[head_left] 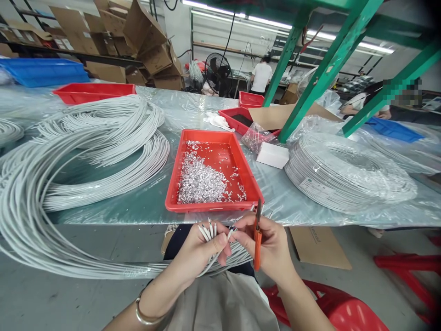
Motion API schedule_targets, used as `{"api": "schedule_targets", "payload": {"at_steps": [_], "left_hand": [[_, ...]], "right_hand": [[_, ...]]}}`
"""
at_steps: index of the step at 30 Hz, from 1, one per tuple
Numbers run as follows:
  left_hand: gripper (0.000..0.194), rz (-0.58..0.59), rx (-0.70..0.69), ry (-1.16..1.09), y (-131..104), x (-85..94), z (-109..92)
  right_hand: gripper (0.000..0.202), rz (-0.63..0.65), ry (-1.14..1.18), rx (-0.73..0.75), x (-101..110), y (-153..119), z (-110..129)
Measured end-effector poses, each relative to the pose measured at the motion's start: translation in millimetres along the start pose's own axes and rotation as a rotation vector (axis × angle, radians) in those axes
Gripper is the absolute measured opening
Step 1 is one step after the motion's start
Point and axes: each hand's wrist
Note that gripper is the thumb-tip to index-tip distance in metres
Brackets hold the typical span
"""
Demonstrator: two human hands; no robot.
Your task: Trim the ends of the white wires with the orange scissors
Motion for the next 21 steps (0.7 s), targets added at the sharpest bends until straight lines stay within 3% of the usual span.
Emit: {"api": "schedule_targets", "payload": {"at_steps": [11,21], "left_hand": [[0.03,-0.168,-0.109,0.122,1.8,-4.7,-3.0],[0.023,-0.113,-0.109,0.127,2.5,-0.8,0.0]], "right_hand": [[0.013,-0.029,-0.075,0.025,0.8,-1.3,2.7],[0.012,0.111,-0.071,0.031,5.5,-2.0,2.6]]}}
Point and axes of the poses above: each hand's wrist, its own y-axis towards the middle knuckle, its own x-axis out of the back of the hand, z = x × y, and after that the axes turned 14 degrees about x, right-handed
